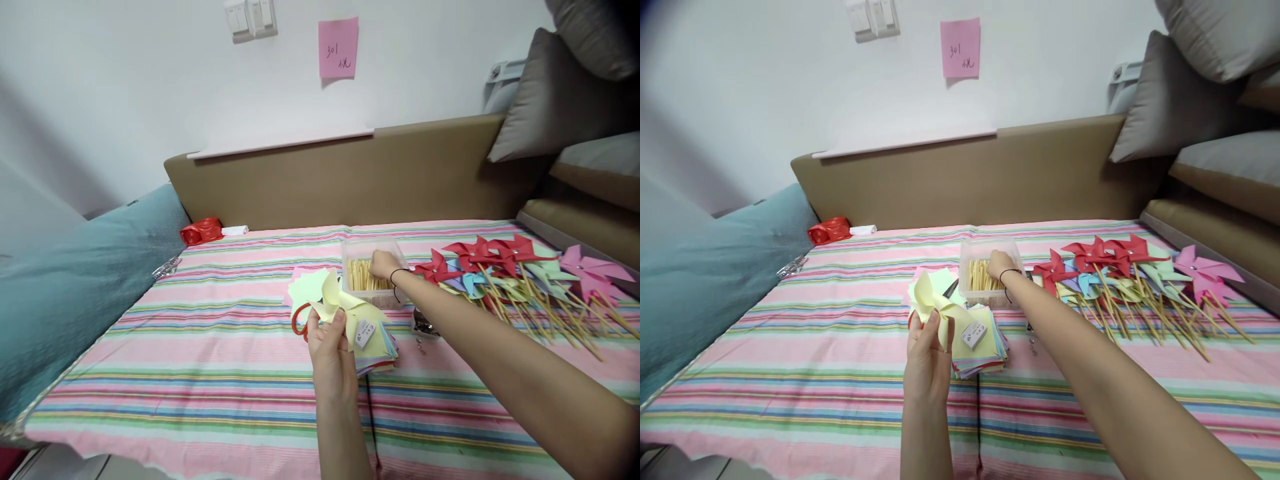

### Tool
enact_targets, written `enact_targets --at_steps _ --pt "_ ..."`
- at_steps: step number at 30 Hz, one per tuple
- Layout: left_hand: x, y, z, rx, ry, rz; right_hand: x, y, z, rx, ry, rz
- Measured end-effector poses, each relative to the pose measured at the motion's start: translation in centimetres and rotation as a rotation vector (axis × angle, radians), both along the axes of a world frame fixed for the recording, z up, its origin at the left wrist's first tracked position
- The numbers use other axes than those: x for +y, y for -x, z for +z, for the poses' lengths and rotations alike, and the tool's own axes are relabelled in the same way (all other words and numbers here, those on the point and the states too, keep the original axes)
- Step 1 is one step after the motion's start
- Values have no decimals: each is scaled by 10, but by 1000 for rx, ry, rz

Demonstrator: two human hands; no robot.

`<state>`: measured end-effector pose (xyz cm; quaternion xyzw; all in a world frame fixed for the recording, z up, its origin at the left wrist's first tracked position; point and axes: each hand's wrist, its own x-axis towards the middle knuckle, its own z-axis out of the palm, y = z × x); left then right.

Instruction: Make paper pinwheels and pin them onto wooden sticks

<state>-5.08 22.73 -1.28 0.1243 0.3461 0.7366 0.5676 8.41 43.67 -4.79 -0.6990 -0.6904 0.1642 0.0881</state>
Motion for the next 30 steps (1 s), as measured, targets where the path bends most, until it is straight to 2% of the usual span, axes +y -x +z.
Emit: enact_targets --at_steps 3,6,10,12,16,20,24,30 --pt "0 -1 -1 24 -38 -28 -8 0 20 187 -63 -52" --pt "1 -3 0 10 -52 -45 -28 -3 49 413 -161 -7" --pt "0 -5 3 3 -40 -58 -83 -18 82 679 -266 84" --pt "-1 -5 5 27 -61 -81 -118 -29 87 998 -290 144" --pt "-4 -7 10 100 -134 -186 -183 -47 72 1165 -210 97" --pt "-8 -14 14 131 -174 -295 -224 -57 45 1228 -198 -11" --pt "-9 -24 14 148 -222 -387 -241 -62 33 1310 -186 -56" --pt "-5 -37 10 182 -306 -451 -251 -62 35 1321 -210 -26"
